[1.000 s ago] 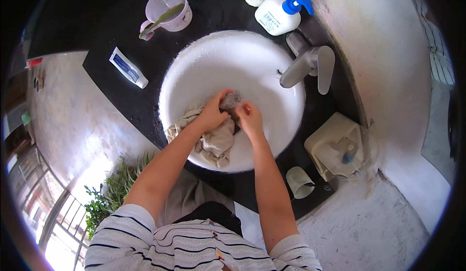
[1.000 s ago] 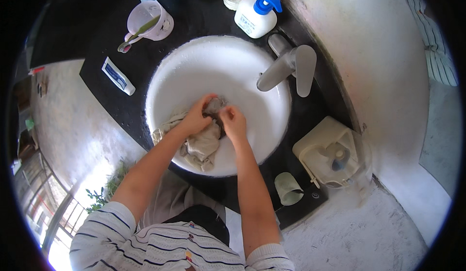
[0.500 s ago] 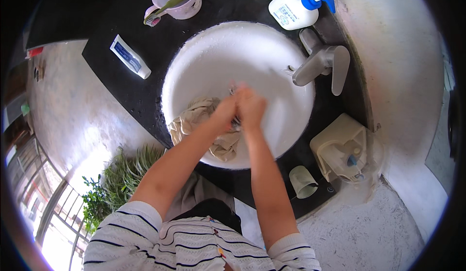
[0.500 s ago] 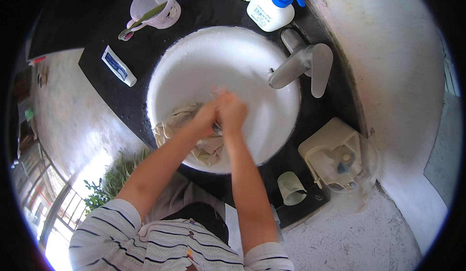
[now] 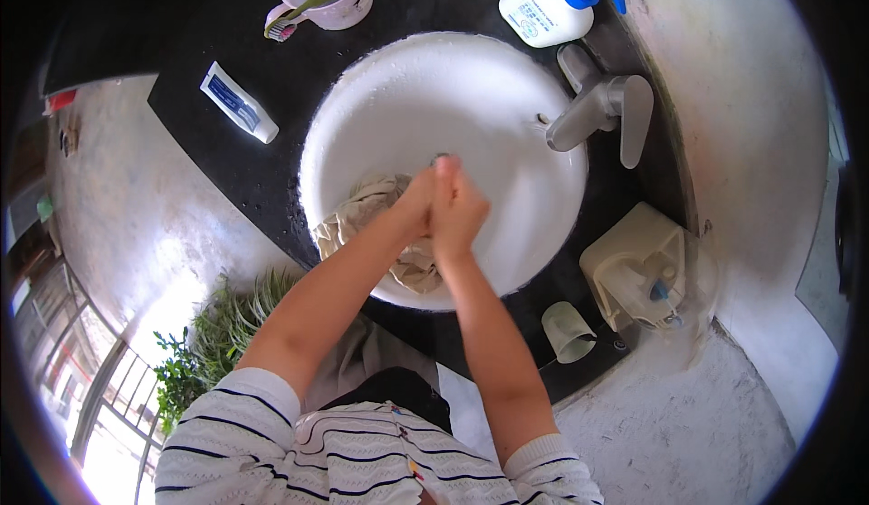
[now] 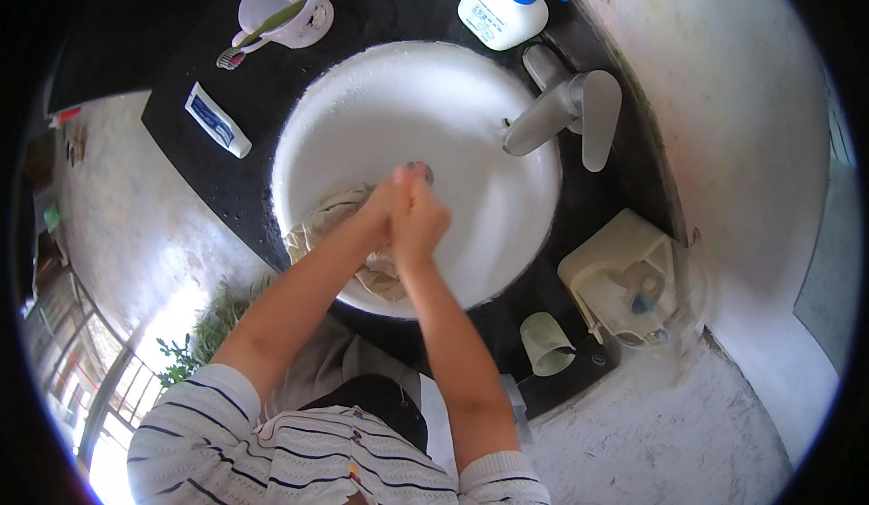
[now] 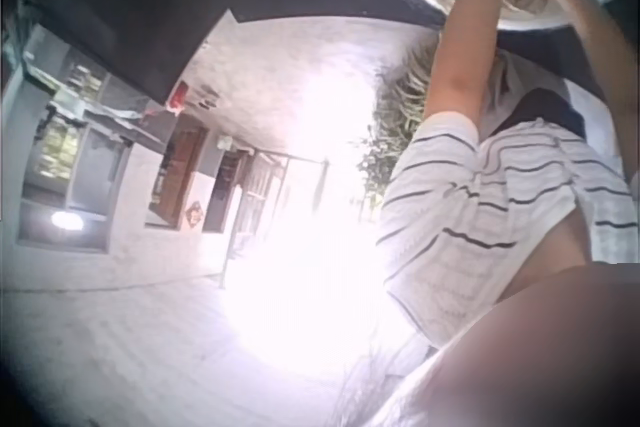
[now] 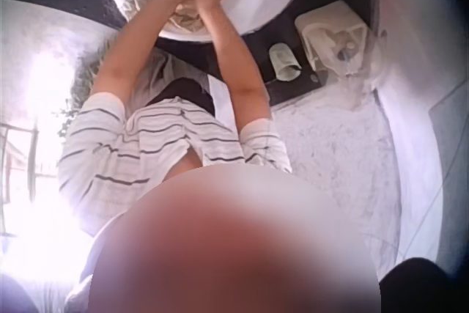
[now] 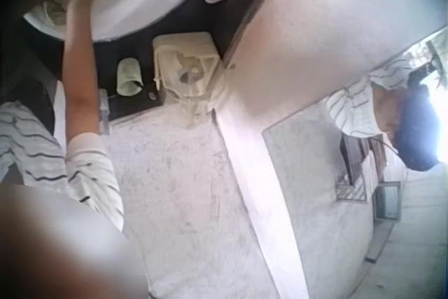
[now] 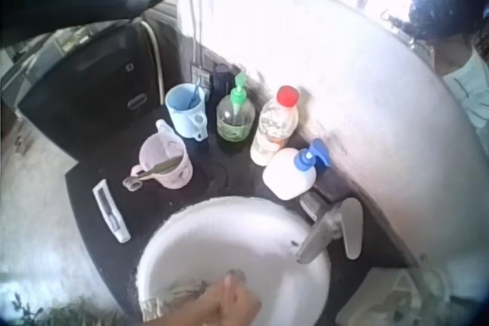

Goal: The person washes a beige tote bag by hand in a sink, scrubbing it with soap and rinsing it thoroughly. They then move to a balcony area, where they hang the wet bag on a clothes hanger. The person proceeds to take other items, including a white shirt and a pair of pants, from a yellow bucket and hangs them on the drying rack.

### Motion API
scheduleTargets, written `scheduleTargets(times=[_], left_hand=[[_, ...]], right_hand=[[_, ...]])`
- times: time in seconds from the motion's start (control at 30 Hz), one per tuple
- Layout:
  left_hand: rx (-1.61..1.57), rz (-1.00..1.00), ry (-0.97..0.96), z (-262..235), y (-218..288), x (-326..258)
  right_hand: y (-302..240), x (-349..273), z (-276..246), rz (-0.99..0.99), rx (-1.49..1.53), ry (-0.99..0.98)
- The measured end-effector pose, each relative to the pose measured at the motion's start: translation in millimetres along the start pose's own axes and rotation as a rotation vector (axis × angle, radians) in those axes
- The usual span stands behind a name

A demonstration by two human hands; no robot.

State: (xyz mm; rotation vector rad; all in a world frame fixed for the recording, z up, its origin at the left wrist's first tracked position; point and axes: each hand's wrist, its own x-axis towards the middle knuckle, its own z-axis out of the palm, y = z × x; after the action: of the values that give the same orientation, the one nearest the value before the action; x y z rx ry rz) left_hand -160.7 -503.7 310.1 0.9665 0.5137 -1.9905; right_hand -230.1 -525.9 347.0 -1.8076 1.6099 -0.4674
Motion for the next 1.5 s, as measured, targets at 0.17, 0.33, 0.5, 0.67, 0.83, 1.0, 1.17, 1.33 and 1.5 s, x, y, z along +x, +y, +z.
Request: scheduleTargets(times=[0.17, 0.33, 0.5, 0.67, 0.83, 1.0, 1.17, 1.33, 1.5], left_hand=[[-0.175, 0.201, -0.071, 9.8, -3.5, -8.6], [0.907, 0.919, 0.382, -33.2, -8.4, 24.5], [1.657, 1.038, 0.654, -32.0, -42.0, 35.1], [1.208, 0.938, 0.382, -35.3, -24.8, 27.6], [0.887, 0.900, 0.146, -28.0, -1.5, -43.4], [0.902, 0.864, 0.144, 7.7, 14.0, -120.2], [0.739, 0.843, -0.006, 34.5, 26.8, -166.7], [0.270, 0.063, -0.081, 55.4, 33.2, -100.9], [0.616, 0.585, 0.036, 50.6, 38.4, 4.7]], right_hand=[[75.9, 57.8, -21.5, 0.276, 0.139, -0.030], [96.1, 38.2, -13.0, -0.108, 0.082, 0.030], [76.4, 20.3, 12.6, -0.164, -0.291, -0.154], [92.3, 38.2, 3.9, 0.200, 0.192, -0.222], [21.7, 21.7, -71.8, 0.200, 0.714, -0.311], [-22.2, -6.4, -121.0, 0.089, 0.699, -0.240], [-54.8, -18.0, -161.6, 0.077, 0.729, -0.171], [5.3, 17.4, -138.9, 0.308, 0.995, -0.216], [67.9, 64.1, -106.6, 0.464, 0.692, -0.198]])
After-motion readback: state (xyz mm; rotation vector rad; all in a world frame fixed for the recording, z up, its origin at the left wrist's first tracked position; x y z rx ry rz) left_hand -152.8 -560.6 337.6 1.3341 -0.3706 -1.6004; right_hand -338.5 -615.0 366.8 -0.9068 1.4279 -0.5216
